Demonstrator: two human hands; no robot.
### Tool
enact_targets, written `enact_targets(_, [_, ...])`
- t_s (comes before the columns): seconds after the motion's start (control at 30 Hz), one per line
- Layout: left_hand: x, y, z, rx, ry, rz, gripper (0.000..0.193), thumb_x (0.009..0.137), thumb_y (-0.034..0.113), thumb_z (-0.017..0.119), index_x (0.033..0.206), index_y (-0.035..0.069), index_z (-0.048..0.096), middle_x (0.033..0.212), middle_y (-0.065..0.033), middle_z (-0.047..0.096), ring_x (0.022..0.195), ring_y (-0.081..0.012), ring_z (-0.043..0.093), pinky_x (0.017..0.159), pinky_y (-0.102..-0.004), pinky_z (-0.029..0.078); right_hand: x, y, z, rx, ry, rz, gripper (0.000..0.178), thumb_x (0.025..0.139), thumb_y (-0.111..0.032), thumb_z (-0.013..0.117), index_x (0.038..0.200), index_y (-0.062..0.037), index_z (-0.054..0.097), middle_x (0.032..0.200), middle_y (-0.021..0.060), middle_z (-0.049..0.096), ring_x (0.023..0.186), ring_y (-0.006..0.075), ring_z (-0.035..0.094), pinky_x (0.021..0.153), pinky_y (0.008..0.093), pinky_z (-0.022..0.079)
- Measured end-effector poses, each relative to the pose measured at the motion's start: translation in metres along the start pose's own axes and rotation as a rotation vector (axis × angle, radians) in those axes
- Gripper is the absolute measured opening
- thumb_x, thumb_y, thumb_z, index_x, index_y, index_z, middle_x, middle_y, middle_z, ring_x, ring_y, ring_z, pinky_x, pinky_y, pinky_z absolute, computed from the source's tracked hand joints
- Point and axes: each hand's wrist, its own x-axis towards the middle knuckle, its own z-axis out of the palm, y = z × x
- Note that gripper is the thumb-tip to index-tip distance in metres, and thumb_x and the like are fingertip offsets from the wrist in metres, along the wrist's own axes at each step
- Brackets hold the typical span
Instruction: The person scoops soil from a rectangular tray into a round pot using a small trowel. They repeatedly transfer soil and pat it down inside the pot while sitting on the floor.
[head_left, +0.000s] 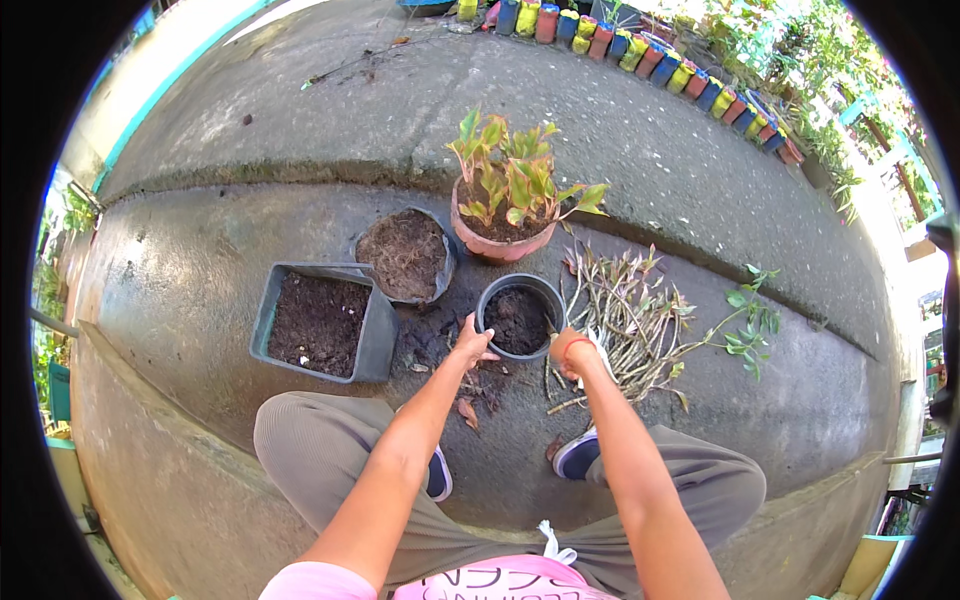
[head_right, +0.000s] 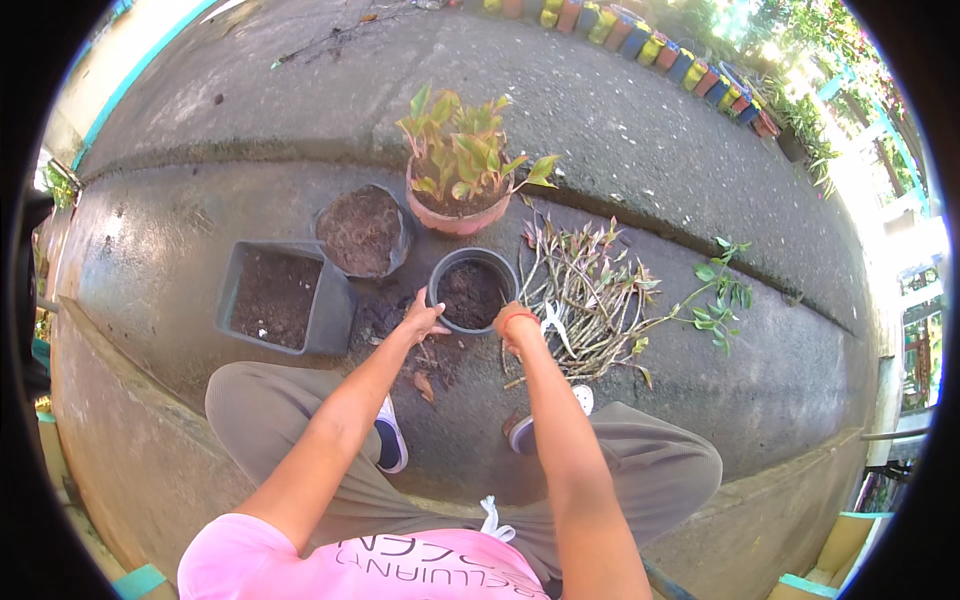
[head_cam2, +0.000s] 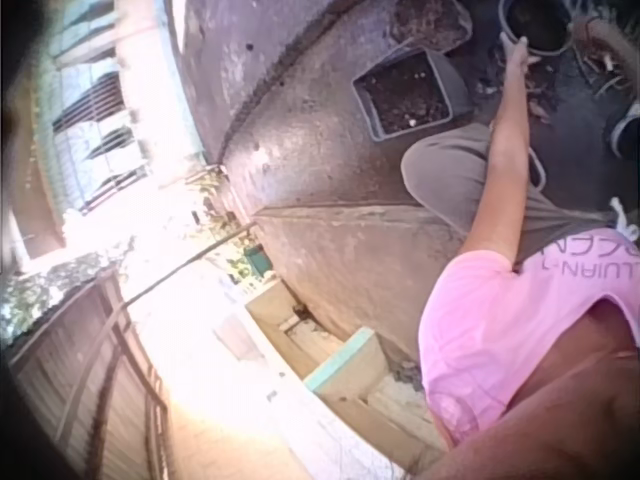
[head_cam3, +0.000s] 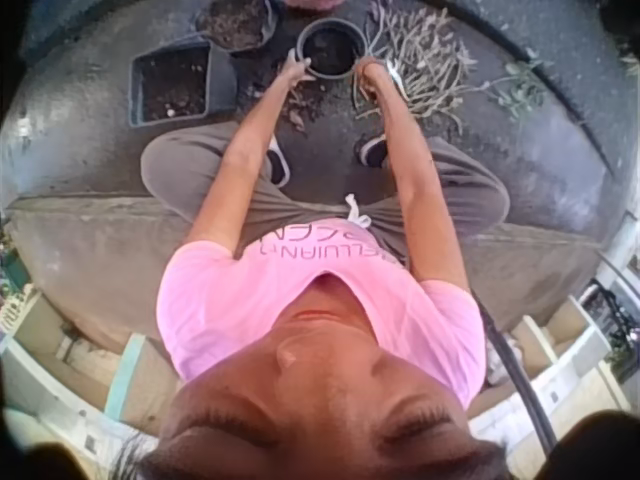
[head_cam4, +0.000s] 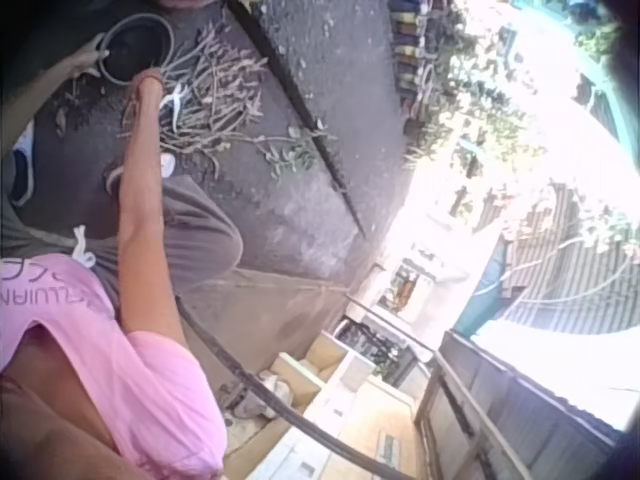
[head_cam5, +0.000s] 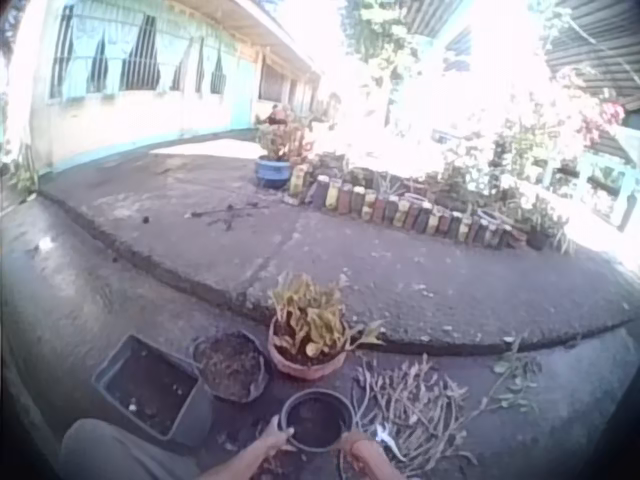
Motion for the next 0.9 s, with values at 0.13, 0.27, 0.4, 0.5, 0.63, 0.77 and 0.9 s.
enact_targets(0.13, [-0.002, 0.002, 0.003, 0.031, -0.001, 0.029, 0.059, 0.088, 0.001, 0.045, 0.135, 0.02, 0.015, 0.132, -0.0184, 0.031, 0.109, -0.0394, 0.047, 0.074, -0.0571, 0.051, -0.003, 0.032, -0.02, 0.344, -0.101, 0.083, 0.049, 0.09, -0.044, 0.042, 0.087, 0.0035, 0.052, 0.05, 0.0095, 0.05, 0.034, 0.0147, 0.042, 0.03, 0.0303, 0.032])
enact_targets(0.27, [-0.003, 0.007, 0.002, 0.051, 0.003, 0.011, 0.06, 0.088, 0.0, 0.046, 0.135, 0.019, 0.015, 0.13, -0.0178, 0.033, 0.108, -0.038, 0.049, 0.075, -0.0566, 0.051, -0.037, 0.037, -0.018, 0.697, -0.19, 0.155, 0.048, 0.087, -0.046, 0.048, 0.098, 0.0009, 0.051, 0.05, 0.0037, 0.045, 0.034, 0.0074, 0.034, 0.029, 0.024, 0.026])
enact_targets(0.4, [-0.003, 0.009, 0.0, 0.02, -0.017, -0.013, 0.061, 0.087, -0.001, 0.045, 0.136, 0.02, 0.014, 0.13, -0.0172, 0.033, 0.108, -0.0371, 0.048, 0.076, -0.0566, 0.05, -0.072, 0.03, -0.009, 0.435, 0.051, -0.084, 0.044, 0.09, -0.042, 0.043, 0.088, -0.0002, 0.056, 0.05, 0.0058, 0.049, 0.033, 0.013, 0.041, 0.032, 0.0261, 0.032])
enact_targets(0.5, [-0.003, 0.009, -0.001, 0.017, -0.012, -0.015, 0.063, 0.087, -0.001, 0.045, 0.137, 0.021, 0.013, 0.13, -0.0173, 0.032, 0.11, -0.037, 0.046, 0.076, -0.057, 0.05, -0.06, 0.027, -0.016, 0.031, 0.05, -0.112, 0.037, 0.09, -0.031, 0.04, 0.086, 0.0007, 0.058, 0.05, 0.0075, 0.052, 0.035, 0.0171, 0.047, 0.034, 0.0292, 0.035])
enact_targets(0.63, [-0.003, 0.007, -0.001, 0.008, -0.025, -0.013, 0.061, 0.087, 0.0, 0.046, 0.135, 0.021, 0.015, 0.13, -0.0173, 0.033, 0.107, -0.0382, 0.048, 0.073, -0.0564, 0.051, 0.006, 0.002, -0.034, -0.614, -0.205, -0.057, 0.023, 0.085, -0.019, 0.04, 0.086, -0.0042, 0.057, 0.068, 0.0122, 0.059, 0.049, 0.0218, 0.055, 0.05, 0.0346, 0.046])
enact_targets(0.77, [-0.003, 0.007, -0.001, 0.018, -0.005, -0.004, 0.058, 0.087, 0.001, 0.046, 0.134, 0.021, 0.017, 0.128, -0.0169, 0.034, 0.106, -0.0384, 0.049, 0.072, -0.0554, 0.052, 0.046, -0.029, -0.059, -0.22, -0.323, 0.327, 0.019, 0.077, -0.017, 0.037, 0.063, -0.0075, 0.046, 0.064, 0.0073, 0.052, 0.051, 0.0171, 0.048, 0.057, 0.0354, 0.04])
enact_targets(0.9, [-0.004, 0.008, -0.001, -0.006, -0.026, -0.024, 0.063, 0.088, -0.001, 0.045, 0.137, 0.02, 0.012, 0.134, -0.0194, 0.026, 0.114, -0.0374, 0.043, 0.076, -0.0569, 0.05, 0.039, -0.034, -0.073, -0.014, -0.477, 0.482, 0.016, 0.072, -0.015, 0.034, 0.063, -0.0085, 0.046, 0.063, 0.0058, 0.048, 0.055, 0.0156, 0.046, 0.059, 0.036, 0.039])
